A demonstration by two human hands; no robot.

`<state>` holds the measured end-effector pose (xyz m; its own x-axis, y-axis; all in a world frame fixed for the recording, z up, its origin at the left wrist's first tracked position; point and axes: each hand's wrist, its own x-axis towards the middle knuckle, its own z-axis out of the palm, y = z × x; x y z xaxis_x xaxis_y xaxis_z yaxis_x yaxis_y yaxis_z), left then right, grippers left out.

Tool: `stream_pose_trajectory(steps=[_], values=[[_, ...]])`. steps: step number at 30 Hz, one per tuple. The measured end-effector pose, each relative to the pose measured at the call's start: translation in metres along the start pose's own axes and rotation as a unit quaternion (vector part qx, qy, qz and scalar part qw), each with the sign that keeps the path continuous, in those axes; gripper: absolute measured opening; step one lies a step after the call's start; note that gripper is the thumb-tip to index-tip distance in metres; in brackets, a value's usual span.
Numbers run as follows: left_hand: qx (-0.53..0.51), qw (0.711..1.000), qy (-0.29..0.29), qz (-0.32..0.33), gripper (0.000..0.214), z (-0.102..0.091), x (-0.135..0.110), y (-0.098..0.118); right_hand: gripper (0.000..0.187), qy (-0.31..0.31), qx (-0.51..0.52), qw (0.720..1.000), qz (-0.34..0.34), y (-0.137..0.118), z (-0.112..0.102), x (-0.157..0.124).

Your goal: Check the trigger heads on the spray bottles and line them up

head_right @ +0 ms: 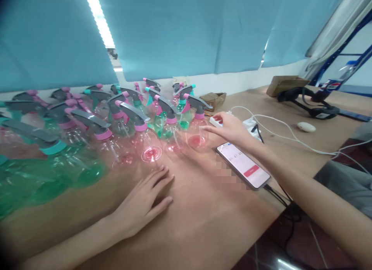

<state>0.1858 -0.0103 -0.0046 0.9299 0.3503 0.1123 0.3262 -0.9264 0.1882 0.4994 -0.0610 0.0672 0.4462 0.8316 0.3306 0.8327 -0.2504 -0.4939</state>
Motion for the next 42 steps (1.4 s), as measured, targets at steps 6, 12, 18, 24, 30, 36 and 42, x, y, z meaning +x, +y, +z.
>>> stream_pose_trajectory(steps=[6,12,18,24,30,36,42], values=[[-0.007,1.000,-0.009,-0.013,0.050,-0.002,0.005,0.005,0.056,-0.025,0.042,0.997,-0.054,-0.007,0.029,0.028],[-0.014,1.000,0.004,-0.020,0.050,0.000,0.003,0.005,0.038,-0.024,0.014,0.997,-0.074,-0.013,0.032,0.033],[-0.018,1.000,0.004,-0.016,0.048,0.000,0.004,0.004,0.040,-0.031,-0.008,0.996,-0.083,-0.011,0.017,0.018],[-0.081,0.996,0.018,-0.034,0.048,0.000,0.003,0.007,0.051,-0.006,-0.026,0.994,-0.103,-0.020,0.007,-0.025],[-0.133,0.987,0.056,-0.077,0.060,-0.004,-0.011,0.010,0.050,-0.002,0.001,0.991,-0.130,-0.046,0.013,-0.068],[-0.248,0.955,0.100,-0.130,0.084,-0.003,-0.039,0.008,0.044,-0.021,0.038,0.980,-0.194,-0.093,0.029,-0.102],[-0.296,0.934,0.158,-0.124,0.106,-0.005,-0.081,0.003,0.040,-0.072,0.106,0.956,-0.264,-0.149,0.047,-0.125]])
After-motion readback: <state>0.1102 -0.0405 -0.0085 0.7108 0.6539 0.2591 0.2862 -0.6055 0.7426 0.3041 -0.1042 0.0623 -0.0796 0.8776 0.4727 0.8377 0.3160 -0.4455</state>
